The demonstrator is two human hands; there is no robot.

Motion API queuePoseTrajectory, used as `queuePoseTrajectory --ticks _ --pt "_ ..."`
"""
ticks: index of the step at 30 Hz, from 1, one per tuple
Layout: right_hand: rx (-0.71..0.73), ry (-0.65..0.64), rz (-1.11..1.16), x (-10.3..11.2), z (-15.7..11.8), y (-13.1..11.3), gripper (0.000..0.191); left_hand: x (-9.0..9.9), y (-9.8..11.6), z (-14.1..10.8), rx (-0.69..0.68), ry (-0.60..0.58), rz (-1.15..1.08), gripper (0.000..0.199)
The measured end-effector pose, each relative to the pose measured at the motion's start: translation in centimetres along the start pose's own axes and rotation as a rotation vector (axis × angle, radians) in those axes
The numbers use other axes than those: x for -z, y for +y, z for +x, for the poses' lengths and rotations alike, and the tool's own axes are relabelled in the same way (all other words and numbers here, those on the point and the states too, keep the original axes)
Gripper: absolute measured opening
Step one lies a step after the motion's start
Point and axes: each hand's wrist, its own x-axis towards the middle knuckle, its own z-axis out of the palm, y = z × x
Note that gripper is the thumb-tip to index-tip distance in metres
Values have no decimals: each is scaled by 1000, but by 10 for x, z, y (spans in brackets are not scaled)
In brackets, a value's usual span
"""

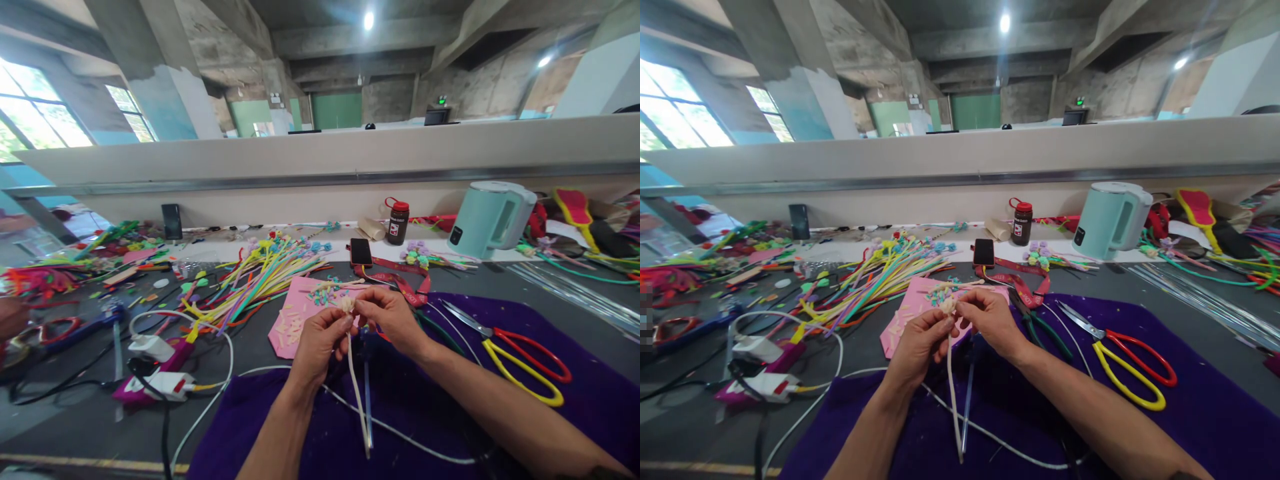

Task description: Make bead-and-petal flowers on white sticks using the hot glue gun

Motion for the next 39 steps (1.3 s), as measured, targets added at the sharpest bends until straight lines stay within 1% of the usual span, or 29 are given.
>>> queuePoseTrajectory --ticks 6,17,27,34,39 --pt "13 11 -24 1 0 0 15 -1 2 0 2 1 8 20" --pt "9 16 -32 -1 0 1 8 -1 2 0 19 7 17 19" --pt "-4 22 -78 -2 -1 -1 12 -1 2 0 35 11 9 21" --pt "-3 13 -37 -2 -1 1 10 0 -1 1 32 17 12 21" --pt "-21 22 -57 -2 0 3 11 1 -1 1 33 15 6 21"
